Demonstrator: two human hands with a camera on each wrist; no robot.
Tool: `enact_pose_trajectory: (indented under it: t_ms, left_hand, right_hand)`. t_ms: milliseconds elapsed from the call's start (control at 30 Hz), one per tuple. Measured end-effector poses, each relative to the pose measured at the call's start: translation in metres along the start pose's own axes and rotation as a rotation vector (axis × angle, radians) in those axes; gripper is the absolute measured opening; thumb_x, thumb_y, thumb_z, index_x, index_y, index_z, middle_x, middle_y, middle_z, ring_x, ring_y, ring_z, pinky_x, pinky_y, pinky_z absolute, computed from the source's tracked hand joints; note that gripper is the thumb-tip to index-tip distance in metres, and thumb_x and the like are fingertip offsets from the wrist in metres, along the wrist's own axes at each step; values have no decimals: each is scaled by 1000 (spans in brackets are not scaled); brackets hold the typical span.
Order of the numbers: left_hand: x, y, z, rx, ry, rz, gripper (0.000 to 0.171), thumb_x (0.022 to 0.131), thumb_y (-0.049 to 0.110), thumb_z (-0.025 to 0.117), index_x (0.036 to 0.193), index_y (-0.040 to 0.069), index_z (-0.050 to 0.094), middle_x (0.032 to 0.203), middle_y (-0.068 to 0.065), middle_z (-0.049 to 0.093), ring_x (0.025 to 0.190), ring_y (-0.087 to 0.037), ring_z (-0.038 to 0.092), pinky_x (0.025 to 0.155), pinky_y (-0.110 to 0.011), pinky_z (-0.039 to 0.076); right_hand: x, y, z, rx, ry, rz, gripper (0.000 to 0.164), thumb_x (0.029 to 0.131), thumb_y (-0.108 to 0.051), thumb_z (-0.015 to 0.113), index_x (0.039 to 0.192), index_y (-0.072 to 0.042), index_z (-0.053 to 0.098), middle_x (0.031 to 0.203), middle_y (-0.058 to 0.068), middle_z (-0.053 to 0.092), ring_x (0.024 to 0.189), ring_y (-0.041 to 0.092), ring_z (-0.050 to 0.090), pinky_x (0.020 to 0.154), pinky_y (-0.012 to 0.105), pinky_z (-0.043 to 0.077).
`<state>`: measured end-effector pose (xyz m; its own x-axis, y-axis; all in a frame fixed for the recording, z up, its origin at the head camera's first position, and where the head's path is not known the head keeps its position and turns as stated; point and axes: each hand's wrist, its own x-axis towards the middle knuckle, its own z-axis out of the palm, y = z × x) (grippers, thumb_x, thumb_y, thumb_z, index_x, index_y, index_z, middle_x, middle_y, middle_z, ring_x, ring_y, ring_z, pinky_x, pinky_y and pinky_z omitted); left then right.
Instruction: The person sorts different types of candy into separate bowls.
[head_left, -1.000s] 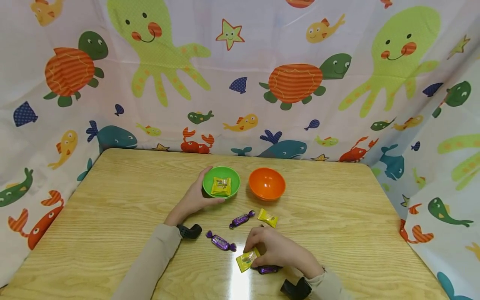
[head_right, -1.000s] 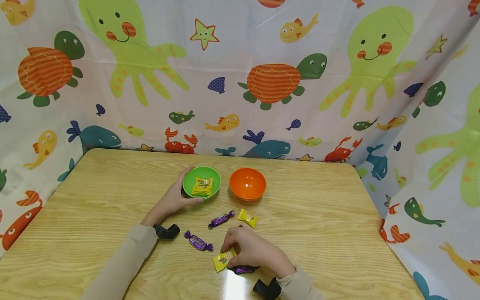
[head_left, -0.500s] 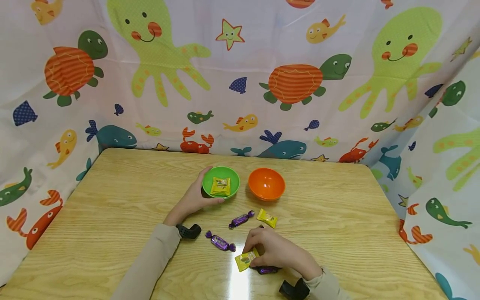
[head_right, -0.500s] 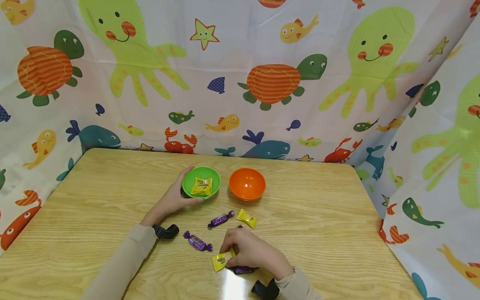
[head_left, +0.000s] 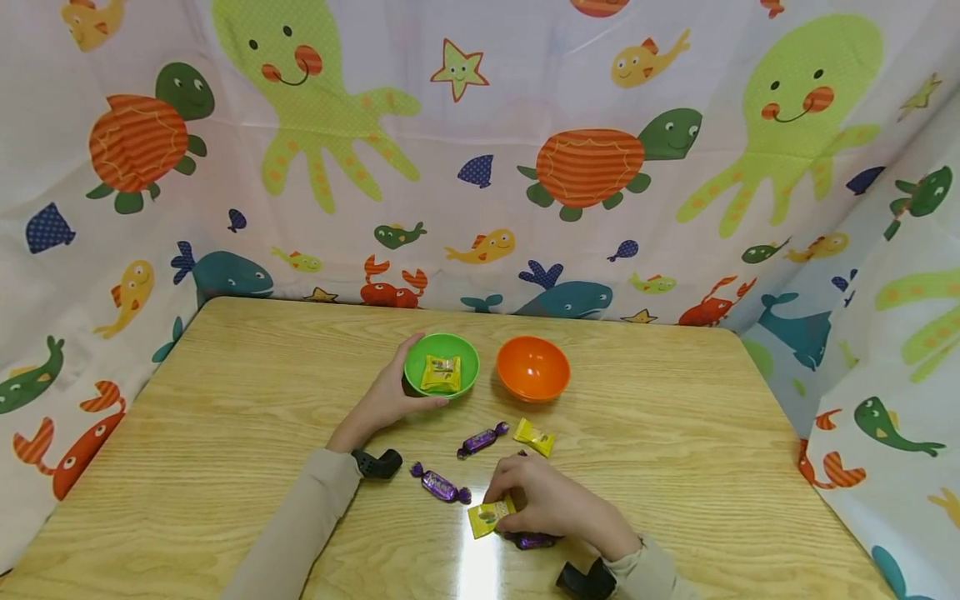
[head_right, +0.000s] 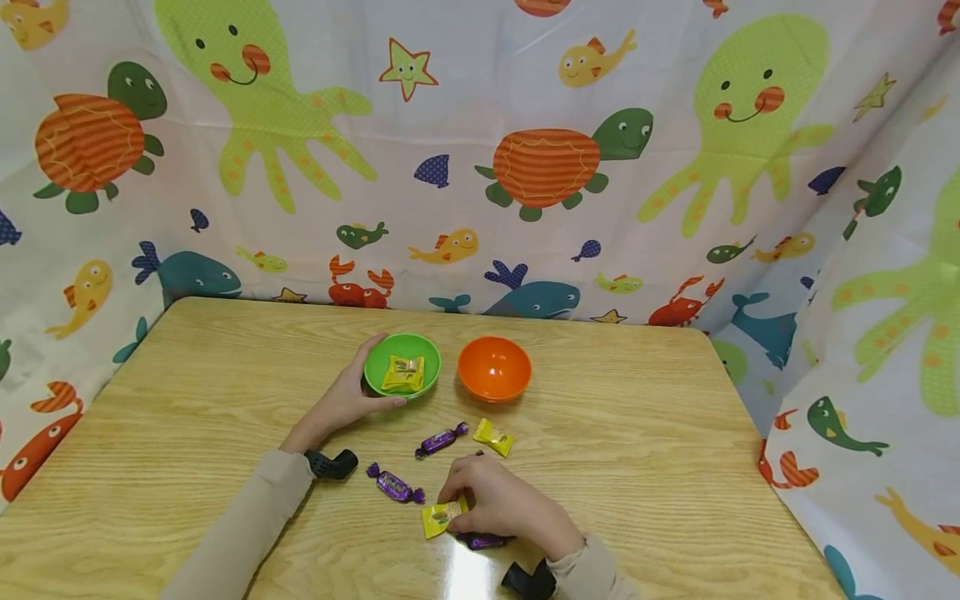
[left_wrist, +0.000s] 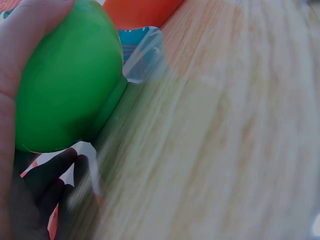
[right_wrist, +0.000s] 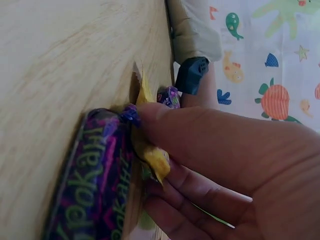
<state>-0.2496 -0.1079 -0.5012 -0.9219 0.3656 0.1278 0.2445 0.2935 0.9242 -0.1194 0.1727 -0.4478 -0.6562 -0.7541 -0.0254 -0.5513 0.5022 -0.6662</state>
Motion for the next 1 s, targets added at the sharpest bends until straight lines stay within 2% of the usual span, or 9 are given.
enact_pose_trajectory:
  t_ms: [267,467,533,700,733,867,1000]
  left_hand:
    - [0,0,0,-4,-2,-2,115,73,32,90,159,17,15,150,-11,41,137,-31,40,114,-57,25]
    - [0,1,1,1,-3,-3,115,73,32,90,159,18,15,150,-10,42,136,-30,41,113,-57,26]
    - [-1,7,0,1,-8,-7,114,74,30,90,159,17,15,150,-11,42,136,-31,41,113,-57,26]
    - [-1,6,0,2,-8,-8,114,74,30,90,159,17,15,150,-12,41,137,-32,40,114,-58,25]
    - [0,1,1,4,-4,-2,115,73,33,90,159,18,15,150,-11,41,137,-32,40,113,-58,25]
    - [0,1,0,-5,-7,-1,115,74,32,90,159,18,14,150,-11,41,137,-32,40,113,-58,25]
    - [0,1,0,5,-4,-5,115,74,32,90,159,19,14,151,-11,41,137,-32,40,113,-58,25]
  right_hand:
    - [1,-1,2,-43,5,10,24,76,-10,85,97,-16,77,96,-13,63,96,4,55,87,27,46]
    - [1,1,1,-7,4,2,24,77,-10,83,100,-15,77,98,-12,64,96,4,55,89,28,47]
    - [2,0,-1,16,7,3,24,77,-11,83,100,-15,77,98,-11,64,97,4,56,89,28,47]
    - [1,-1,-11,93,20,15,24,78,-8,82,101,-14,77,100,-10,64,96,6,57,88,29,49]
    - [1,-1,-13,102,25,11,24,79,-7,82,102,-13,77,100,-9,64,95,6,56,87,28,49]
    - [4,-5,-24,81,62,-8,25,79,-5,81,103,-12,77,101,-7,65,87,12,57,77,31,51]
    - [9,-11,-39,57,115,-8,24,81,-5,80,104,-12,77,100,-8,65,86,13,58,77,37,54]
